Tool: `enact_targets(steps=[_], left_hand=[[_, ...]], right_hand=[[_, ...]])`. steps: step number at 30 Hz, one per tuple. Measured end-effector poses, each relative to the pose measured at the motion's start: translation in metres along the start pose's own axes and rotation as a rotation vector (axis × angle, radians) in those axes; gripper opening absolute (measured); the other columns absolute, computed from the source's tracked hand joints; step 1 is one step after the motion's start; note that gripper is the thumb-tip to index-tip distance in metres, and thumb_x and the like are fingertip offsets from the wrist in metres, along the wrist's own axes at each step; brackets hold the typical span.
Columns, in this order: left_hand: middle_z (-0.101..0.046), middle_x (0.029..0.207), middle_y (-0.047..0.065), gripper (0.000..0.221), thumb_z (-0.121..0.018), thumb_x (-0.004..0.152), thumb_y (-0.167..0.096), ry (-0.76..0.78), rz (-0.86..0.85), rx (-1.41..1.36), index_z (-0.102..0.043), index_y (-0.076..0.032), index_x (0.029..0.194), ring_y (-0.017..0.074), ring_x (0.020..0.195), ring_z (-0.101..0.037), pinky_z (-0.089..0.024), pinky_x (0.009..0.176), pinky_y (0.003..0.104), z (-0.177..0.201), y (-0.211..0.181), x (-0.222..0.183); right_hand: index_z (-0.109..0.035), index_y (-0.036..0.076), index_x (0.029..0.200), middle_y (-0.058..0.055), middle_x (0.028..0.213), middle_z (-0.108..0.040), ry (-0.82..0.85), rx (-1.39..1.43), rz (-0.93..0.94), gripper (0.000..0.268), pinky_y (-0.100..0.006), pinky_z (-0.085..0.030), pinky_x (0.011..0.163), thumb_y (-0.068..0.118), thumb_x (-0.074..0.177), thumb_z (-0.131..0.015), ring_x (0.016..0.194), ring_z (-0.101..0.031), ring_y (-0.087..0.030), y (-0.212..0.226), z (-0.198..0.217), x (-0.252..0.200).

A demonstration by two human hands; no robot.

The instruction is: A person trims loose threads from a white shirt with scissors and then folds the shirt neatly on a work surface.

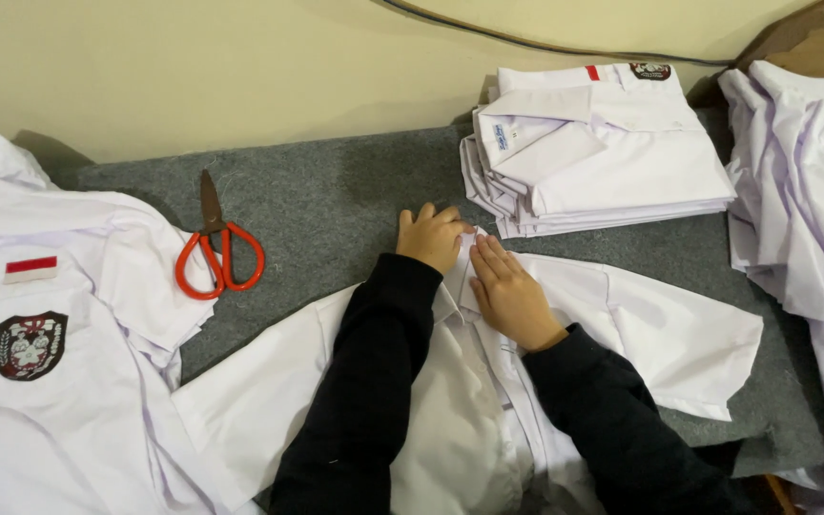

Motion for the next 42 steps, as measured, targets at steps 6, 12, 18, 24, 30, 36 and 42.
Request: enact_targets(steps=[6,12,18,24,30,36,42], left_hand=[[-0.062,0.120,-0.008,0.035,-0.055,0.094,-0.016,-0.070,-0.022,0.098,-0.068,-0.035,0.120,0.0209,0.108,-0.052,-0.036,0.086,0.044,0.009,-0.013,-0.008],[-0.063,0.115,-0.005,0.032,-0.055,0.091,-0.012,-0.136,-0.009,0.102,-0.069,-0.030,0.113,0.0235,0.102,-0.052,-0.036,0.082,0.046,0.000,-0.014,-0.007],[-0.064,0.121,-0.003,0.024,-0.053,0.099,-0.028,-0.037,0.026,0.090,-0.070,-0.027,0.115,0.0247,0.106,-0.054,-0.037,0.084,0.047,0.004,-0.017,-0.006],[-0.064,0.126,0.000,0.033,-0.058,0.097,-0.044,0.043,0.052,0.104,-0.069,-0.029,0.125,0.0267,0.111,-0.055,-0.039,0.087,0.051,0.023,-0.026,-0.017],[-0.061,0.121,0.003,0.030,-0.067,0.094,-0.033,-0.111,-0.164,0.008,-0.065,-0.022,0.122,0.0255,0.116,-0.058,-0.044,0.099,0.054,0.007,-0.049,-0.005],[0.002,0.175,0.004,0.078,-0.041,0.105,-0.057,0.539,-0.088,-0.083,-0.011,-0.017,0.166,0.0259,0.160,0.003,0.003,0.121,0.071,0.008,-0.068,-0.036],[0.018,0.173,-0.009,0.114,-0.059,0.088,-0.068,0.716,-0.029,-0.008,0.011,-0.022,0.164,0.0155,0.160,0.012,0.002,0.123,0.066,0.039,-0.065,-0.034]], right_hand=[[-0.062,0.004,0.139,-0.017,0.146,-0.059,0.025,0.022,0.032,0.046,-0.045,-0.048,0.109,0.023,0.097,-0.061,0.140,-0.052,-0.033,-0.005,-0.002,-0.001],[-0.060,0.004,0.141,-0.016,0.149,-0.057,0.048,-0.042,0.048,0.050,-0.049,-0.049,0.106,0.023,0.096,-0.061,0.141,-0.050,-0.033,-0.005,-0.010,-0.002],[-0.059,0.005,0.142,-0.016,0.147,-0.059,0.093,-0.175,0.041,0.053,-0.047,-0.054,0.100,0.016,0.090,-0.062,0.137,-0.055,-0.034,0.010,-0.018,-0.012],[-0.066,0.010,0.131,-0.016,0.128,-0.072,0.609,0.498,-0.147,0.036,-0.054,-0.055,0.097,0.025,0.102,-0.053,0.120,-0.066,-0.040,0.031,0.112,-0.028],[-0.060,0.021,0.144,-0.008,0.137,-0.067,0.287,0.064,-0.672,0.044,-0.048,-0.055,0.097,0.035,0.102,-0.056,0.122,-0.066,-0.032,-0.075,0.160,-0.124],[-0.028,0.017,0.162,-0.010,0.171,-0.021,0.564,-0.024,-0.802,0.074,-0.059,-0.027,0.122,0.061,0.102,-0.037,0.158,-0.021,-0.028,-0.104,0.120,-0.210],[-0.010,0.040,0.162,0.008,0.173,-0.002,0.608,-0.081,-0.888,0.078,-0.076,0.003,0.115,0.068,0.091,-0.028,0.159,-0.001,-0.015,-0.107,0.144,-0.212]])
Point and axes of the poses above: each hand's wrist, its own x-axis towards the middle knuckle, its own z-axis out of the back of the hand, y = z × x, the point moved 5 cm from there along x, towards the middle knuckle
